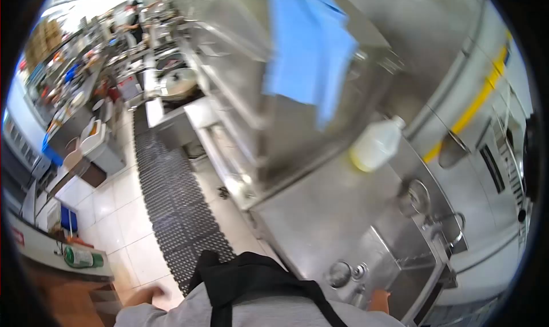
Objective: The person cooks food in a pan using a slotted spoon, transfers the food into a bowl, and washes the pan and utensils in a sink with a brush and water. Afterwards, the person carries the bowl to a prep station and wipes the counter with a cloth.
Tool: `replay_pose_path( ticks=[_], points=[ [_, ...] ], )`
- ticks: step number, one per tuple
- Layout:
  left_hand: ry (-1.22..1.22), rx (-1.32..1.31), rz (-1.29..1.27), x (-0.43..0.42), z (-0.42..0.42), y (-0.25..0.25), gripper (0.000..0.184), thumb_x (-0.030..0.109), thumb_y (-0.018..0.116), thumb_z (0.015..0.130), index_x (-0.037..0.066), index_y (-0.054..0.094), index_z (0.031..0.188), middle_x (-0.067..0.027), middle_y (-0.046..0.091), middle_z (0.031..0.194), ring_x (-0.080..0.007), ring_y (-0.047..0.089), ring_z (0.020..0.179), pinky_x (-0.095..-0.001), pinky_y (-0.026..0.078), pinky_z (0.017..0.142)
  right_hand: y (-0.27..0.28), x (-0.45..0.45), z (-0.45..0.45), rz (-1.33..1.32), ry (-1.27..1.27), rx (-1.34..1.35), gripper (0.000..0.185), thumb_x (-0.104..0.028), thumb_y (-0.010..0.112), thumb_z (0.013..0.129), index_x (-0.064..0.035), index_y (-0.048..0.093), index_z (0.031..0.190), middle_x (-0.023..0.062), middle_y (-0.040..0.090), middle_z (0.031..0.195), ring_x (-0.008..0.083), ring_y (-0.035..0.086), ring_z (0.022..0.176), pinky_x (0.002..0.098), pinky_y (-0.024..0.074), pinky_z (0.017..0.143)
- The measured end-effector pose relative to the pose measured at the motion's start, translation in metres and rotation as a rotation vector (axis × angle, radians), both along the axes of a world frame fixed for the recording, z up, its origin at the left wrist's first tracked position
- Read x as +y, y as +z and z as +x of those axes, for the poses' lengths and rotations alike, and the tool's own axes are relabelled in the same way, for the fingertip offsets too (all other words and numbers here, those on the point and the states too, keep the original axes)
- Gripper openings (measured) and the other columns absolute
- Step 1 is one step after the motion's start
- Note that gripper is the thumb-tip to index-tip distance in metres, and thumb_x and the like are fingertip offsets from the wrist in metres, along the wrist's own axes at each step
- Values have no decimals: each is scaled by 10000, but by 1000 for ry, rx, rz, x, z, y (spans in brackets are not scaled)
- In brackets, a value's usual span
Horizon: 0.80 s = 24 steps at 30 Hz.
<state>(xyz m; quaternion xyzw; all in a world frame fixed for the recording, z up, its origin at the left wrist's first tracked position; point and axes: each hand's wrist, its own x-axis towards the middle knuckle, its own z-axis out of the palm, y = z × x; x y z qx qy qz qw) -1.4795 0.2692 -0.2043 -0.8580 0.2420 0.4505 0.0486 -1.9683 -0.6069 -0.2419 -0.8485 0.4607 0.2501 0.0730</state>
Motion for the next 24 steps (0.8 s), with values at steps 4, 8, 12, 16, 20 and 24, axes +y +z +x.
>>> replay_pose_path(
  ticks=[4, 8, 12, 16, 20, 24],
  points=[
    [466, 116, 253, 97, -48, 0, 258, 294, 664, 780, 36, 676, 788, -120, 659, 859, -214, 611, 776, -339, 466, 670, 75, 64, 155, 41, 300, 185, 255, -299, 593, 797, -59, 677, 775, 104, 632, 661, 203, 604, 607, 366, 475, 594],
    [595, -15, 180, 145, -22, -22, 284, 331, 659, 780, 48, 680, 800, -138, 655, 868, -264, 623, 789, -374, 477, 681, 238, 248, 405, 548, 291, -143, 282, -328, 602, 815, -66, 670, 738, 78, 559, 560, 160, 512, 510, 324, 420, 527],
    [825, -439, -262, 146, 107, 17, 361, 408, 672, 759, 47, 679, 770, -158, 650, 789, -318, 623, 733, -399, 483, 666, 240, 381, 559, 936, 155, -250, 273, -299, 527, 891, -78, 610, 754, -25, 448, 531, 105, 380, 463, 273, 314, 460],
    [1046, -667, -581, 158, 250, 127, 402, 352, 547, 867, 20, 620, 651, -166, 582, 601, -272, 553, 541, -370, 423, 540, 81, 423, 623, 760, 759, -185, 200, -196, 484, 866, -68, 631, 824, 65, 566, 618, 203, 525, 524, 350, 415, 490],
    [1090, -865, -490, 243, 317, 145, 304, 258, 437, 923, 5, 571, 822, -201, 588, 713, -360, 568, 671, -424, 432, 621, -3, 484, 688, 576, 902, 157, 198, -151, 485, 824, -54, 654, 863, 111, 630, 726, 257, 601, 620, 392, 471, 552],
    [1265, -864, -262, 365, 258, 57, 352, 36, 370, 862, 8, 424, 1209, -238, 528, 1151, -351, 497, 1090, -391, 400, 911, 5, 595, 841, 596, 958, 260, 203, -127, 501, 789, -44, 660, 886, 139, 646, 833, 274, 630, 734, 404, 500, 631]
  ],
)
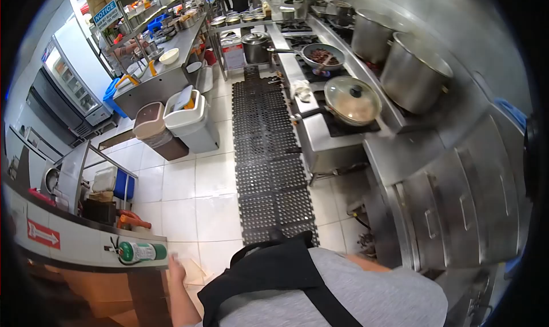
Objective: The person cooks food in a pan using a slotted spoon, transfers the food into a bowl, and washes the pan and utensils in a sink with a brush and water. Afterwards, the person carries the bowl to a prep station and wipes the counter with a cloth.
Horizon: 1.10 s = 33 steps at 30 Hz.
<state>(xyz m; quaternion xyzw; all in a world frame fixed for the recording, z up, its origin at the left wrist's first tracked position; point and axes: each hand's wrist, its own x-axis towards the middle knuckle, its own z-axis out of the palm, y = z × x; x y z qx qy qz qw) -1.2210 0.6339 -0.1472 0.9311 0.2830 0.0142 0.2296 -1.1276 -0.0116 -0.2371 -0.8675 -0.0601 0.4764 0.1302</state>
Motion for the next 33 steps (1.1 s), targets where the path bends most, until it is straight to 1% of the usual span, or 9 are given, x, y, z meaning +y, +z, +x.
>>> replay_pose_path(
  ticks=[3, 4, 5, 9, 13, 19, 21, 27, 33],
  points=[
    [204, 619, 97, 13, -44, -23, 411, 86, 397, 874, 11, 370, 1278, -214, 491, 1212, -312, 435, 1172, -385, 358, 966, 89, 118, 156, -30, 166, -102, 219, -109, 514, 762, -37, 664, 903, 159, 658, 914, 286, 652, 818, 413, 522, 690],
    [225, 729, 10, 12, -41, -32, 391, 105, 397, 878, 12, 386, 1257, -216, 497, 1198, -315, 442, 1160, -389, 361, 960, 107, 149, 210, 37, 514, -258, 209, -97, 536, 745, -20, 656, 898, 166, 650, 944, 298, 642, 859, 421, 517, 720],
    [232, 762, -83, 9, -26, -39, 372, 124, 396, 881, 14, 402, 1235, -218, 503, 1183, -319, 449, 1148, -393, 364, 954, 93, 177, 248, 269, 324, -548, 174, -111, 555, 747, -23, 649, 864, 186, 642, 925, 324, 626, 877, 432, 508, 742],
    [205, 774, -344, 11, 78, -62, 322, 199, 395, 893, 19, 465, 1151, -227, 527, 1126, -332, 477, 1100, -409, 376, 929, 194, 284, 389, 452, 217, -635, 193, -259, 598, 783, -71, 615, 822, 163, 635, 830, 354, 609, 796, 442, 484, 699],
    [100, 776, -412, 51, 194, -80, 327, 275, 393, 906, 25, 529, 1066, -235, 550, 1069, -346, 504, 1052, -426, 387, 905, 194, 330, 491, 469, 97, -714, 215, -269, 597, 782, -83, 635, 882, 154, 637, 819, 352, 611, 780, 440, 486, 712],
    [-161, 667, 0, 251, 403, -104, 426, 388, 390, 924, 33, 625, 939, -248, 586, 983, -366, 546, 980, -450, 405, 868, 182, 246, 658, 334, -468, -824, 210, -220, 617, 764, -46, 642, 878, 190, 589, 959, 336, 576, 907, 409, 465, 799],
    [-235, 443, 146, 280, 534, -57, 432, 377, 380, 934, 18, 605, 846, -235, 597, 901, -370, 566, 891, -458, 418, 787, 184, 201, 693, 121, -544, -1042, 218, -182, 658, 749, -33, 614, 903, 194, 547, 984, 351, 545, 925, 408, 450, 817],
    [-494, -207, -91, 119, 881, 135, 146, 86, 514, 859, 32, 541, 992, -154, 584, 874, -297, 571, 786, -392, 448, 731, 188, 108, 774, -326, -872, -1243, 417, -187, 707, 734, -30, 486, 1051, 183, 493, 1094, 381, 492, 1015, 440, 433, 854],
    [-1010, -209, -222, -73, 1007, 143, 196, 110, 611, 812, 65, 578, 1000, -137, 540, 988, -272, 541, 884, -353, 451, 785, 190, 98, 822, -482, -1116, -875, 395, -143, 620, 808, -27, 374, 1096, 221, 489, 1114, 393, 505, 1052, 486, 456, 822]
  ],
)
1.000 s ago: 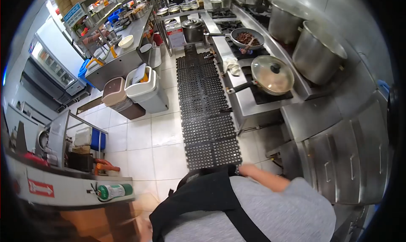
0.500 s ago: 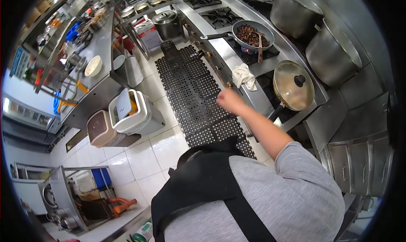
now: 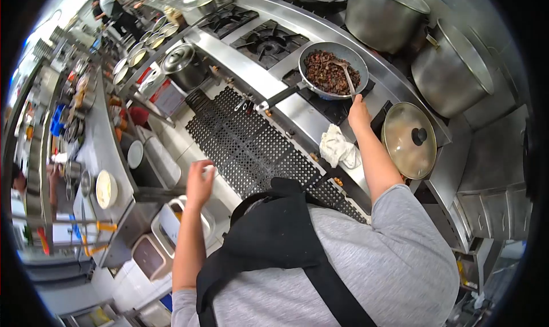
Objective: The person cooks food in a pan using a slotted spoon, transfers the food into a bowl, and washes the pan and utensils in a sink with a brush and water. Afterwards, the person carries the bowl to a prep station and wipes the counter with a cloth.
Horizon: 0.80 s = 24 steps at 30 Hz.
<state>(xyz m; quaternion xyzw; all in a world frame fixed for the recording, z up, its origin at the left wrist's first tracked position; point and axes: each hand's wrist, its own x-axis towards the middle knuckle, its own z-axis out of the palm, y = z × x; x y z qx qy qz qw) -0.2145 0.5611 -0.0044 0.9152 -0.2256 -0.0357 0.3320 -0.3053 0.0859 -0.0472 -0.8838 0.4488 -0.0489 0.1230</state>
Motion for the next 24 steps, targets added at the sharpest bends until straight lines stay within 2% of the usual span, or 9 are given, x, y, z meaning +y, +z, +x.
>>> replay_pose_path(
  ticks=[3, 8, 10, 11, 14, 15, 18, 22, 24],
  points=[
    [-201, 5, -20, -61, 45, -6, 220, 138, 618, 819, 63, 573, 1021, -149, 540, 1008, -295, 539, 922, -370, 444, 818, -7, -26, 3, -50, 31, -60, 336, -117, 463, 863, -18, 367, 1170, 246, 557, 1006, 410, 587, 882, 474, 475, 753],
    [-306, 69, -70, -157, 109, -21, 417, 268, 615, 835, 6, 513, 1144, -210, 523, 1118, -372, 522, 1019, -404, 428, 874, 27, -62, 15, -25, -33, 18, 453, -156, 509, 844, -11, 418, 1263, 273, 597, 924, 385, 594, 886, 461, 465, 775],
    [-413, 133, -16, -194, 128, -33, 488, 334, 601, 844, 0, 489, 1182, -230, 532, 1102, -374, 526, 1026, -406, 430, 873, -1, -76, 24, 3, 190, -256, 383, -169, 527, 843, -21, 500, 1195, 263, 607, 930, 383, 592, 878, 441, 467, 772],
    [-494, 331, -27, -211, 139, -40, 546, 368, 594, 848, -23, 467, 1207, -248, 568, 1048, -379, 549, 1000, -399, 439, 861, 1, -67, 28, 13, 190, -229, 374, -185, 536, 843, -32, 516, 1184, 253, 607, 951, 383, 589, 883, 437, 468, 768],
    [-688, 819, 35, -235, 154, -29, 601, 264, 601, 850, -51, 356, 1299, -157, 625, 849, -209, 612, 677, -320, 494, 632, 45, -23, 25, 48, 113, -55, 385, -208, 547, 847, -81, 522, 1210, 231, 613, 952, 376, 590, 881, 439, 472, 753],
    [-728, 835, 38, -237, 159, -48, 585, 217, 589, 855, -35, 335, 1317, -115, 604, 803, -130, 569, 611, -274, 473, 550, 67, -7, 18, 24, 120, 22, 388, -205, 551, 845, -99, 520, 1217, 221, 617, 926, 374, 592, 865, 440, 474, 747],
    [-735, 1043, -38, -241, 167, -74, 529, 208, 579, 862, -12, 364, 1292, -80, 568, 772, -114, 527, 591, -254, 457, 531, 130, 39, -4, -16, 93, 250, 407, -183, 561, 835, -144, 508, 1237, 196, 616, 845, 364, 596, 810, 443, 480, 719],
    [-654, 1400, -18, -249, 173, -61, 410, 213, 564, 878, 5, 411, 1196, -60, 543, 798, -111, 513, 609, -243, 452, 522, 144, 75, -24, -69, 39, 234, 397, -169, 562, 832, -143, 511, 1225, 183, 606, 829, 358, 596, 784, 440, 482, 699],
    [-647, 1481, -51, -250, 172, -61, 162, 182, 527, 904, 73, 451, 997, -19, 501, 800, -103, 491, 624, -223, 434, 531, 123, 85, -6, 41, -68, 323, 391, -168, 561, 834, -134, 509, 1220, 170, 598, 836, 345, 599, 775, 439, 481, 685]
  ],
)
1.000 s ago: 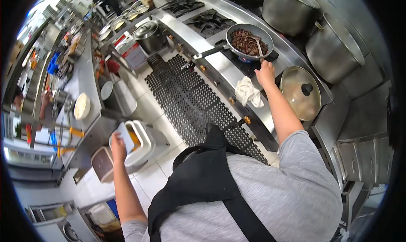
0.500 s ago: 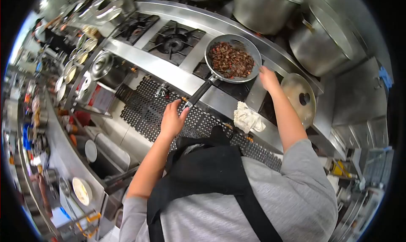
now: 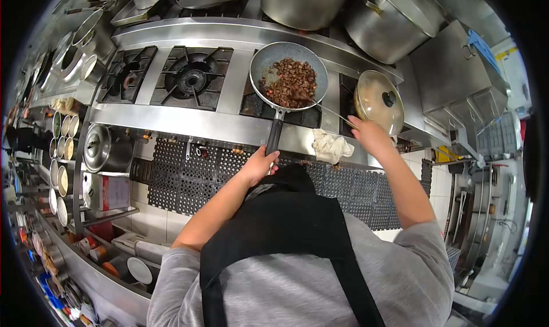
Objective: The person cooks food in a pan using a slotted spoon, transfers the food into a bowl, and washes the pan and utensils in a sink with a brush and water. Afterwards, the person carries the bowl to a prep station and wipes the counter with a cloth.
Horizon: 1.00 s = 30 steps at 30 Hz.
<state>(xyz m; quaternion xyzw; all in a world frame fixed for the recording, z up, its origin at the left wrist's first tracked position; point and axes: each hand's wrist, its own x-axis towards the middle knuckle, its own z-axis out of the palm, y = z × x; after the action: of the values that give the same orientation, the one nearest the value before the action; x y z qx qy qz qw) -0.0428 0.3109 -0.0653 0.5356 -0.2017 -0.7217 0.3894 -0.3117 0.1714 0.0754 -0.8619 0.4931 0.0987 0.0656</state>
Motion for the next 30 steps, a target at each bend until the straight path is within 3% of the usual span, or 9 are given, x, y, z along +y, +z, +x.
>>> replay_pose_path(
  ticks=[4, 9, 12, 13, 15, 18, 21, 25, 30],
  points=[
    [-31, 30, 1, 0, 2, 3, 182, 181, 528, 905, 82, 424, 1017, -14, 481, 771, -99, 472, 615, -222, 418, 507, -52, -20, 17, -180, -74, -114, 398, -192, 545, 849, -121, 487, 1237, 157, 591, 835, 337, 600, 760, 443, 479, 674],
    [55, 92, 16, 1, -1, 0, 134, 130, 503, 913, 89, 389, 969, -13, 448, 734, -85, 414, 533, -209, 335, 428, -69, -63, 21, -220, -275, -220, 331, -192, 500, 869, -59, 519, 1172, 242, 612, 863, 405, 588, 775, 484, 466, 691],
    [44, 97, -4, 2, -1, 2, 197, 155, 525, 900, 60, 389, 1007, -24, 451, 744, -92, 437, 558, -217, 374, 447, -148, -99, 18, -285, -7, -488, 286, -200, 483, 893, -64, 536, 1139, 180, 607, 740, 332, 589, 614, 441, 475, 567],
    [42, 85, 11, 1, -1, 7, 182, 149, 518, 903, 66, 389, 1000, -20, 448, 733, -88, 428, 545, -216, 360, 438, -140, -96, 26, -283, -2, -491, 286, -200, 483, 893, -64, 536, 1139, 180, 607, 740, 332, 589, 614, 441, 475, 567],
    [58, 88, 19, 1, -3, 8, 177, 144, 516, 903, 69, 390, 1002, -18, 447, 728, -87, 424, 540, -215, 356, 436, -97, -74, 52, 615, -482, -618, 254, -208, 474, 913, -75, 544, 1119, 67, 517, 627, 180, 496, 467, 335, 424, 426],
    [79, 107, 20, 2, -2, 4, 169, 134, 515, 903, 75, 393, 1003, -15, 446, 721, -85, 418, 532, -215, 349, 431, -57, -59, 28, 764, -432, -677, 258, -207, 473, 921, -102, 542, 1146, -8, 419, 611, 74, 380, 429, 241, 346, 372],
    [95, 114, 26, 1, -4, 10, 141, 130, 512, 908, 82, 401, 981, -6, 444, 713, -76, 408, 529, -208, 337, 433, -52, -75, 10, 529, -435, -614, 297, -205, 487, 905, -98, 544, 1176, 52, 498, 615, 136, 458, 430, 294, 396, 401],
    [99, 72, 43, 2, -7, 12, 104, 125, 508, 913, 84, 424, 960, 2, 444, 705, -67, 397, 530, -203, 334, 444, -110, -106, 26, 200, -241, -470, 284, -236, 492, 893, -68, 577, 1105, 95, 532, 593, 180, 525, 474, 341, 437, 450],
    [120, 91, 40, 1, -8, 14, 100, 116, 500, 915, 80, 447, 991, 5, 443, 705, -65, 388, 526, -206, 319, 446, -74, -66, 55, 640, -347, -540, 267, -220, 506, 883, -60, 570, 1087, 135, 585, 681, 244, 545, 519, 373, 449, 491]
  ],
)
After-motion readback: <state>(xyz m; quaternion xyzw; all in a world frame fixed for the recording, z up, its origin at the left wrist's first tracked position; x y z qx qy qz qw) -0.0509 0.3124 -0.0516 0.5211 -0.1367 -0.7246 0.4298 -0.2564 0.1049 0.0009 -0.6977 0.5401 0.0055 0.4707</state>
